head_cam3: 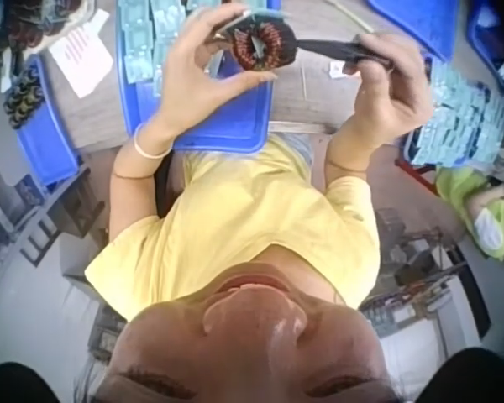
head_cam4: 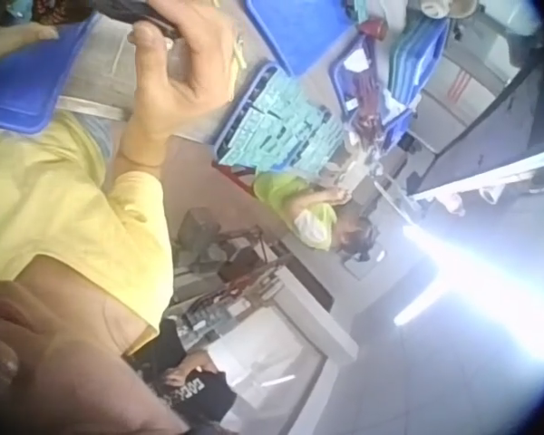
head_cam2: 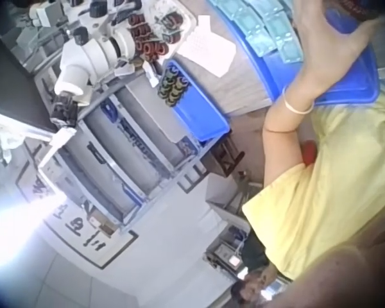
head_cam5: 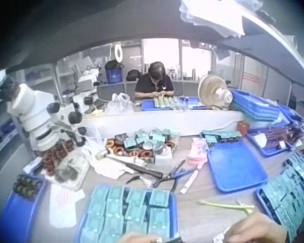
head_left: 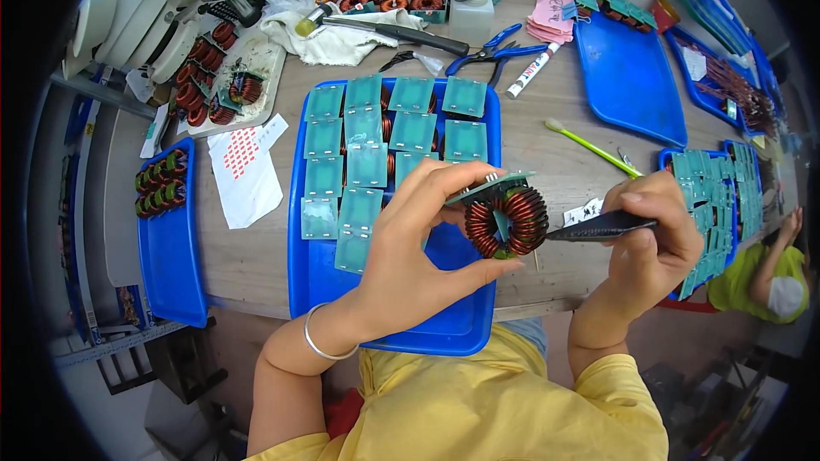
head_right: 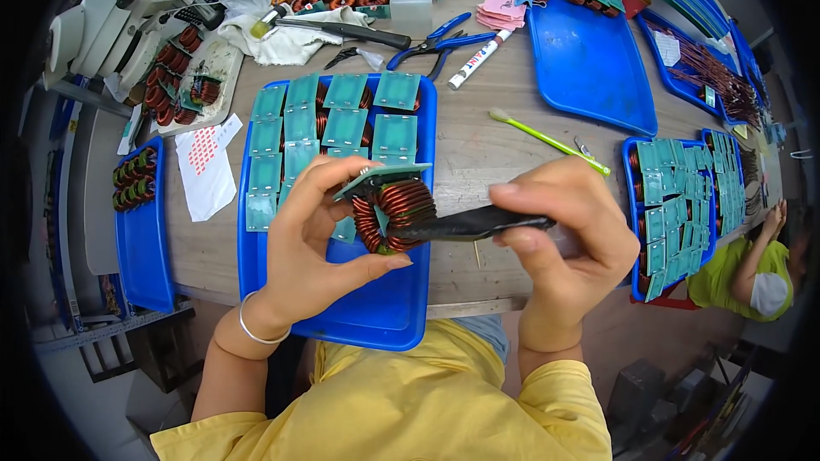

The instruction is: Assembling, cleaning, and marking electronic toroidal inductor components on printed circuit boards.

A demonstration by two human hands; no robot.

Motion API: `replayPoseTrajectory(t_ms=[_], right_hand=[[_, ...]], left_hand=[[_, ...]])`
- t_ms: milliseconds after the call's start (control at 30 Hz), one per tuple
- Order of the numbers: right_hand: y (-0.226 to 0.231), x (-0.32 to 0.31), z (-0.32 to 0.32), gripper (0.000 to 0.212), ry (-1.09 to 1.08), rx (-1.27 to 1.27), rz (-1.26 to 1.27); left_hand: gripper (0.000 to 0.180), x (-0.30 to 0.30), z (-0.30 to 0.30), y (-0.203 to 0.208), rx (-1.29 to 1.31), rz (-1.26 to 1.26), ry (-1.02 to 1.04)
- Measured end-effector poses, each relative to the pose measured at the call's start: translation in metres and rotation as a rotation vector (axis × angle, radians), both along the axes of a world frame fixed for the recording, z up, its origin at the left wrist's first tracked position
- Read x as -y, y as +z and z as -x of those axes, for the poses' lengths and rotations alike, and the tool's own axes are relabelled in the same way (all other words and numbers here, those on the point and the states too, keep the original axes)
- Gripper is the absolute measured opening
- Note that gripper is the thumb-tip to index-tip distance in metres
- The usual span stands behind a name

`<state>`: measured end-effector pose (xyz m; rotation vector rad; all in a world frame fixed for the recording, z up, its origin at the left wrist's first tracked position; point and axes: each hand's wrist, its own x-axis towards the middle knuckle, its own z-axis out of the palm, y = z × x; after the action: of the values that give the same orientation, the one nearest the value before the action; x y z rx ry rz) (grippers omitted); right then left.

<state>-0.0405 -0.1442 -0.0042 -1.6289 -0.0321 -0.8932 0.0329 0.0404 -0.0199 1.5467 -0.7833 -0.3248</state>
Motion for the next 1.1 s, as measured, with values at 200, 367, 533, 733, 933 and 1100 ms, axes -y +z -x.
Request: replayPoseTrajectory(t_ms=[200, 367, 533, 733, 933, 1100], right_hand=[[-0.004, 0.000, 0.001, 0.024, -0.064, 0.023, 0.161], [-0.012, 0.004, -0.001, 0.023, 0.023, 0.166, 0.020], [-0.009, -0.004, 0.001, 0.023, 0.093, 0.038, -0.177], [-0.010, -0.002, 0.000, 0.022, 0.111, 0.052, -0.043], [-0.005, -0.002, 0.000, 0.029, 0.137, 0.071, 0.194], [-0.001, -0.002, 0.000, 0.033, 0.088, 0.067, 0.288]], left_hand=[[0.063, 0.002, 0.002, -0.006, -0.029, 0.124, 0.037], [0.066, 0.001, 0.002, -0.004, -0.021, 0.113, 0.018], [0.065, 0.001, 0.003, -0.005, 0.020, 0.097, 0.019], [0.069, -0.001, 0.002, -0.001, 0.125, -0.019, -0.005], [0.066, -0.001, 0.002, 0.003, 0.263, -0.085, 0.013], [0.065, -0.001, 0.003, 0.004, 0.304, -0.105, 0.027]])
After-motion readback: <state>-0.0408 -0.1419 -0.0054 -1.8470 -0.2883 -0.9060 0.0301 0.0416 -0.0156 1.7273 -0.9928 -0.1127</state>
